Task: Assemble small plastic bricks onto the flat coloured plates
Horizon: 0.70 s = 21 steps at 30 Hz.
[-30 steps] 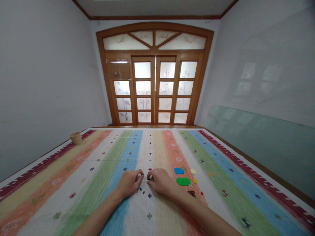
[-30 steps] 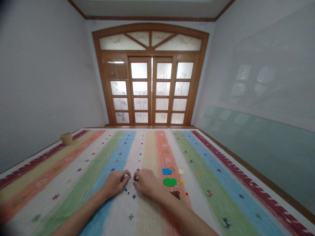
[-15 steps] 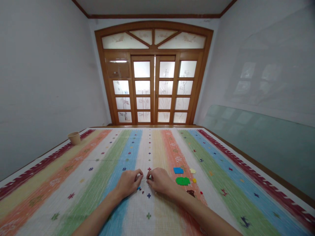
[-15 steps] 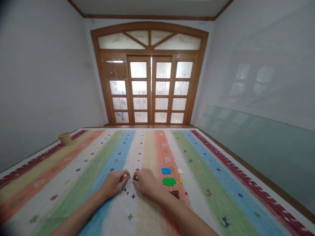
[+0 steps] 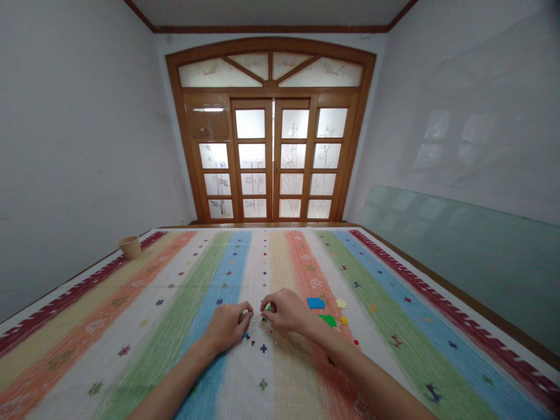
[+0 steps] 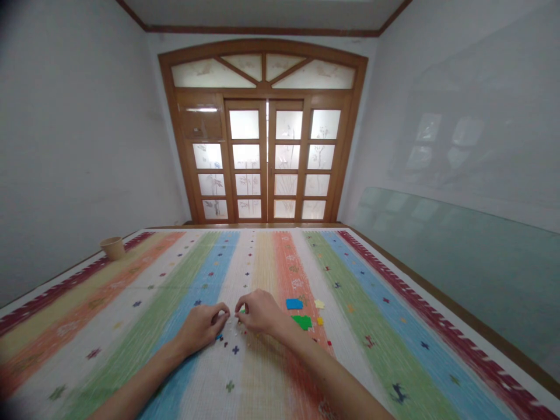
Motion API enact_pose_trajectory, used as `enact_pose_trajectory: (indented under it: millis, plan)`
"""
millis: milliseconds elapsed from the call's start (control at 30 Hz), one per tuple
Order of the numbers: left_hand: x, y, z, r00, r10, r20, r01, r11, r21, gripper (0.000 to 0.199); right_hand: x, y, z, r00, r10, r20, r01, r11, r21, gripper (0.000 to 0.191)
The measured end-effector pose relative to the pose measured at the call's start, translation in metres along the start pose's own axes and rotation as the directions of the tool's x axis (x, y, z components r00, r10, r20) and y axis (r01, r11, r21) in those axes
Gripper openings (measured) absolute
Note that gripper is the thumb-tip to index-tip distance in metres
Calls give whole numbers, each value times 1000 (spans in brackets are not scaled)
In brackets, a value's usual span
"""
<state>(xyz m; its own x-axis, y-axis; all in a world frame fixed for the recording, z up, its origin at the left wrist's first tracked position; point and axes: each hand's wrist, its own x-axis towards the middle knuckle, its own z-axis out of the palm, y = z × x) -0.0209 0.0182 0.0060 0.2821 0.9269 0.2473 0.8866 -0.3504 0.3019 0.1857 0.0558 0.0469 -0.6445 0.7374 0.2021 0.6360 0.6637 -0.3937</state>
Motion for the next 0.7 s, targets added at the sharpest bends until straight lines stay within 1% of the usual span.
enact_pose_trajectory:
  millis: [67, 200, 400, 467, 567, 700]
  plan:
    - [0, 0, 0, 1000, 0, 4, 0, 1000, 3, 23, 2, 3, -5, 999, -32, 2, 32, 999, 25, 16]
    - [0, 2, -2, 1000, -3, 10, 3, 1000, 9, 24, 3, 9, -16, 997, -82, 13, 79, 988, 130, 13]
    - [-1, 3, -3, 1000, -6, 18, 6, 1000, 19, 25, 1, 16, -35, 990, -110, 90, 79, 950, 301, 14]
    - [-1, 3, -3, 1000, -4, 23, 4, 1000, 21, 26, 1, 19, -40, 983, -118, 139, 57, 923, 380, 14]
    - [-1, 3, -3, 1000, 4, 26, -5, 1000, 28, 26, 0, 20, -49, 969, -119, 216, -9, 857, 515, 20]
    - [-1, 4, -4, 1000, 10, 24, -10, 1000, 22, 26, -2, 18, -61, 963, -135, 231, -39, 784, 620, 31]
